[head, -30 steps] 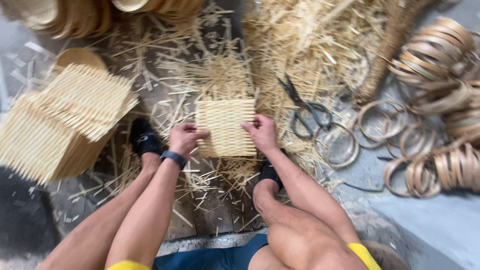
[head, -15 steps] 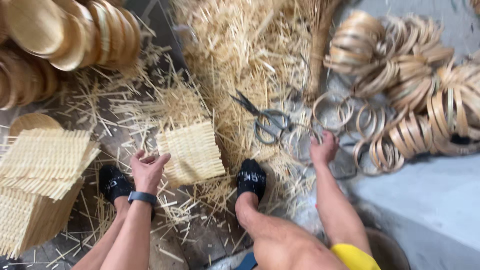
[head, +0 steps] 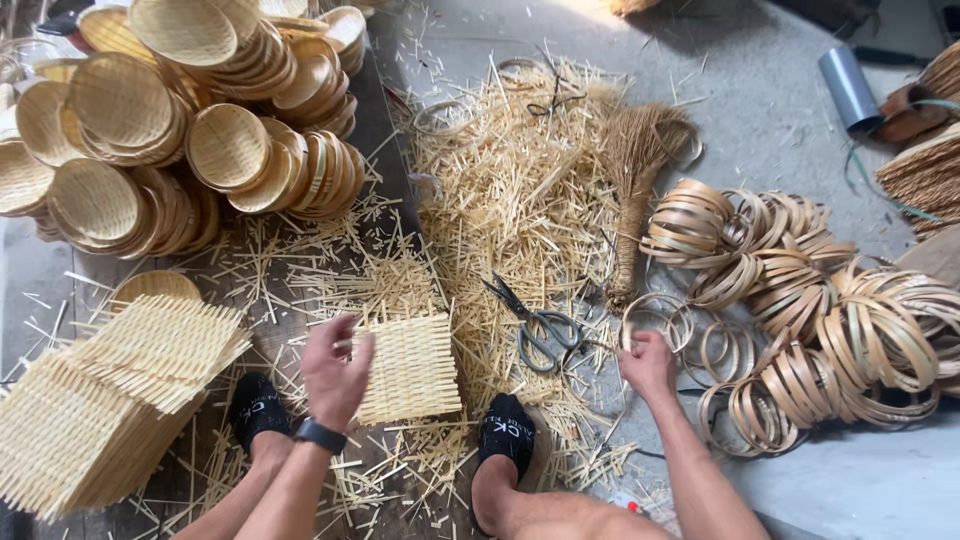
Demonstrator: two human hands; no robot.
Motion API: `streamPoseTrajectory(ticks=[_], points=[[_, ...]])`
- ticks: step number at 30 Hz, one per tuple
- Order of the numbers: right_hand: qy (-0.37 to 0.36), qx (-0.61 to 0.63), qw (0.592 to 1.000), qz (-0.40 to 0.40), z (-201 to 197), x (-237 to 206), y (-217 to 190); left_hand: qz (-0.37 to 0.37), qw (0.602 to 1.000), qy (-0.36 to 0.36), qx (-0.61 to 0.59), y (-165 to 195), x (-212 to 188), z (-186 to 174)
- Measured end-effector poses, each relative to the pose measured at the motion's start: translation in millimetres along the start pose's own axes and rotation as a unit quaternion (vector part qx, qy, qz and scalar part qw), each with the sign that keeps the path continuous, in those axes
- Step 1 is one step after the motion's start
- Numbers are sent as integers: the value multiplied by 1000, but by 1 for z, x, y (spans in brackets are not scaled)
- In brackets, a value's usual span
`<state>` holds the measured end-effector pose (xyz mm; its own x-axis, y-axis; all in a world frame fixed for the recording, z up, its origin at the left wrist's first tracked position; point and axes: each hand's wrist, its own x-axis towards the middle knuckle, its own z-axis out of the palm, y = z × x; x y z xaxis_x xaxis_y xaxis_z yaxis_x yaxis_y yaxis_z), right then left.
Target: The person sits on the floor assembling round bamboo baskets. They place a square woven bamboo mat over a round wooden basket base, fold and press the mat edges down around the rim, trim excess bamboo strips with scissors, and stack the finished baskets with a pile of completed ones.
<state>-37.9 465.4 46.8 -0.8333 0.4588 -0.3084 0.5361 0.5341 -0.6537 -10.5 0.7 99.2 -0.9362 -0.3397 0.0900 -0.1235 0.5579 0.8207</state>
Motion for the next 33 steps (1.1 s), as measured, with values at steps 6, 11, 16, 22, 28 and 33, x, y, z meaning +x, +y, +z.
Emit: streamPoseTrajectory(ticks=[6,11,16,22,28,33], points=[[-183,-19,891,-416,-56,-121,-167,251,944,-79,-199,131,-49,29],[-103,10,770,-630,-73,-196,-262,-80,863,-170,-469,170,-69,-27],[-129,-57,658,-740,-27,-241,-295,-337,709,-332,-524,156,-48,-79],[-107,-125,647,-744,33,-261,-296,-405,736,-237,-487,128,-48,-96],[-198,-91,763,-608,66,-236,-307,-337,730,-224,-551,88,-32,-86],[-411,380,824,-83,71,-208,-304,-203,637,-55,-742,53,-4,-101]])
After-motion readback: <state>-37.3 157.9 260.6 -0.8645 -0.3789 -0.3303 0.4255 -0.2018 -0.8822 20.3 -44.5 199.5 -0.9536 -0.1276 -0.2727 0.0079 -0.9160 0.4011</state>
